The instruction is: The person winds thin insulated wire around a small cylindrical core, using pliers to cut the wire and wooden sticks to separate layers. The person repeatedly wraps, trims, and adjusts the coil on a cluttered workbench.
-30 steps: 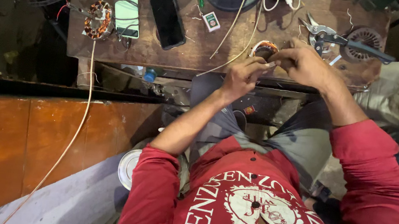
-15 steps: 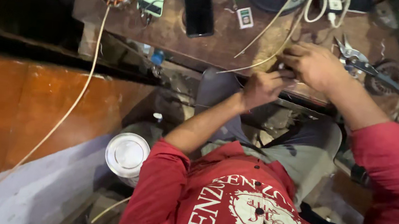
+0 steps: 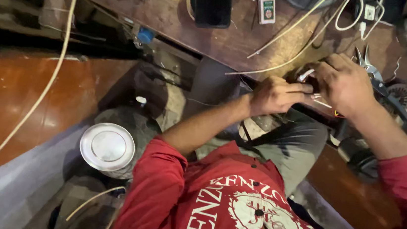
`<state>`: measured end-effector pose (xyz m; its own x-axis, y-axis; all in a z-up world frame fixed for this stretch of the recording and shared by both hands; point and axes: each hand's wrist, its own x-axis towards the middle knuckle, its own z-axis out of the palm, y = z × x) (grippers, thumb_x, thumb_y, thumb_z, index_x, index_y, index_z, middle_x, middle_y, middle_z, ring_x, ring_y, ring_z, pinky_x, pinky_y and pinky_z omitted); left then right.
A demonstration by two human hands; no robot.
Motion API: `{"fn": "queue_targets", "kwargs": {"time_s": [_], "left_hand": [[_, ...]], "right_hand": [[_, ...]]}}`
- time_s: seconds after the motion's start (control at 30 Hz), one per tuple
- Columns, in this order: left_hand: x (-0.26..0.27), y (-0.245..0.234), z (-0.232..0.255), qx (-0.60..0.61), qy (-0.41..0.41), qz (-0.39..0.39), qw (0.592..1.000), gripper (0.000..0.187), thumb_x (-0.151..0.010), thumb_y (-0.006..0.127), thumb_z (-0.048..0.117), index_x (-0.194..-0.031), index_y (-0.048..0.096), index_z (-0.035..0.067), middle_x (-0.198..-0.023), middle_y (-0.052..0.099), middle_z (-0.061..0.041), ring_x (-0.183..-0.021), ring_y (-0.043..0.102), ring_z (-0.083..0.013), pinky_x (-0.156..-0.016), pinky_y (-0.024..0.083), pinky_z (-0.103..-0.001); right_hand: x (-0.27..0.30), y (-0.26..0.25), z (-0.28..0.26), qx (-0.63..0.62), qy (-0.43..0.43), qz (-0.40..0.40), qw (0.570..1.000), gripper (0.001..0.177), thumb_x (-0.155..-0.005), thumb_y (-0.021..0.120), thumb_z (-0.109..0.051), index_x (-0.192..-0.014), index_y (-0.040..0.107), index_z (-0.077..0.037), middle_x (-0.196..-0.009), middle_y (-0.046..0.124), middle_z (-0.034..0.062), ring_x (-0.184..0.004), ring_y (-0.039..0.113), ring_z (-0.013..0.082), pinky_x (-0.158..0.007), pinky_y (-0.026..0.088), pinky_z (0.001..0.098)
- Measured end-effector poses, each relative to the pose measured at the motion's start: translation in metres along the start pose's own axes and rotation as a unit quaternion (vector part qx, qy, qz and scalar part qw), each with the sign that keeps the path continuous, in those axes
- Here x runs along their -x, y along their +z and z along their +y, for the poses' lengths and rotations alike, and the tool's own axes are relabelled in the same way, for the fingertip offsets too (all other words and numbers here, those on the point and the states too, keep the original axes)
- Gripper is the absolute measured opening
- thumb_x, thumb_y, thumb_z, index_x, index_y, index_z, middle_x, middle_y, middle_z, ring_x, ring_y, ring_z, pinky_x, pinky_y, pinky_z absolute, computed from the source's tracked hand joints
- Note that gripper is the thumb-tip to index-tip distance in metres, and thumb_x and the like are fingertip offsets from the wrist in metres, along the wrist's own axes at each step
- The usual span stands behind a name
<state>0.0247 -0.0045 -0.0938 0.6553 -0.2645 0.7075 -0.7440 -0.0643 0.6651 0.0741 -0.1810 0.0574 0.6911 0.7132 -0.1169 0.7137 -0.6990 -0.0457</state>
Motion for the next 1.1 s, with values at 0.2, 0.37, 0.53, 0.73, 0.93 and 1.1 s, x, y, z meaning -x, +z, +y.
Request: {"fn": "queue_targets", "kwargs": {"time_s": [0.2, 0.37, 0.53, 0.73, 0.93, 1.1], "left_hand": [[-0.01, -0.003, 0.005, -0.014, -0.009, -0.017, 1.0, 0.021, -0.078, 0.069, 0.003, -0.096, 0.073, 0.013, -0.12, 0.074, -0.005, -0.075, 0.072, -0.0239, -0.068, 0.058, -0.036], [-0.011, -0.004, 0.025, -0.022, -0.05, -0.026, 0.998, 0.021, -0.081, 0.07, -0.001, -0.097, 0.074, 0.011, -0.114, 0.074, -0.003, -0.082, 0.075, -0.0257, -0.07, 0.059, -0.036], [-0.024, -0.002, 0.035, 0.0, -0.086, -0.013, 0.996, 0.021, -0.086, 0.072, -0.003, -0.1, 0.077, 0.012, -0.11, 0.076, -0.004, -0.085, 0.077, -0.022, -0.073, 0.062, -0.032], [-0.022, 0.002, 0.025, 0.077, -0.124, -0.022, 0.989, 0.026, -0.089, 0.065, -0.008, -0.106, 0.076, 0.009, -0.111, 0.076, -0.007, -0.095, 0.079, -0.0223, -0.082, 0.063, -0.031], [-0.017, 0.004, 0.029, 0.026, -0.095, -0.025, 0.995, 0.028, -0.088, 0.07, -0.009, -0.109, 0.076, 0.008, -0.113, 0.076, -0.012, -0.099, 0.078, -0.025, -0.086, 0.062, -0.033], [-0.012, 0.021, 0.058, 0.013, -0.122, 0.046, 0.991, 0.036, -0.086, 0.063, -0.011, -0.116, 0.072, 0.006, -0.116, 0.074, -0.013, -0.097, 0.078, -0.0256, -0.084, 0.062, -0.033]], "right_hand": [[0.003, -0.001, 0.001, -0.047, 0.046, 0.04, 0.997, 0.026, -0.079, 0.072, -0.008, -0.106, 0.07, -0.007, -0.1, 0.063, 0.0111, -0.099, 0.066, 0.033, -0.084, 0.055, 0.0427], [0.009, -0.008, -0.015, -0.087, 0.096, 0.085, 0.988, 0.027, -0.091, 0.073, -0.008, -0.118, 0.073, -0.006, -0.098, 0.064, 0.0126, -0.095, 0.065, 0.0345, -0.081, 0.054, 0.0445], [0.073, -0.017, -0.03, -0.124, 0.189, 0.375, 0.899, 0.021, -0.102, 0.07, -0.009, -0.119, 0.071, 0.002, -0.109, 0.071, 0.0163, -0.095, 0.07, 0.0296, -0.084, 0.056, 0.0366], [0.104, 0.049, -0.094, -0.599, 0.446, 0.225, 0.626, 0.032, -0.097, 0.069, -0.025, -0.123, 0.07, -0.007, -0.082, 0.068, 0.0013, -0.062, 0.062, 0.0088, -0.053, 0.049, 0.0243], [0.084, 0.102, -0.059, -0.452, 0.388, 0.396, 0.698, 0.036, -0.104, 0.073, -0.026, -0.128, 0.066, -0.001, -0.093, 0.064, 0.0054, -0.074, 0.059, 0.0116, -0.065, 0.05, 0.0279], [0.058, 0.085, -0.01, -0.478, 0.361, 0.293, 0.745, 0.04, -0.102, 0.069, -0.023, -0.135, 0.066, -0.002, -0.099, 0.073, 0.01, -0.079, 0.063, 0.0151, -0.07, 0.052, 0.0326]]}}
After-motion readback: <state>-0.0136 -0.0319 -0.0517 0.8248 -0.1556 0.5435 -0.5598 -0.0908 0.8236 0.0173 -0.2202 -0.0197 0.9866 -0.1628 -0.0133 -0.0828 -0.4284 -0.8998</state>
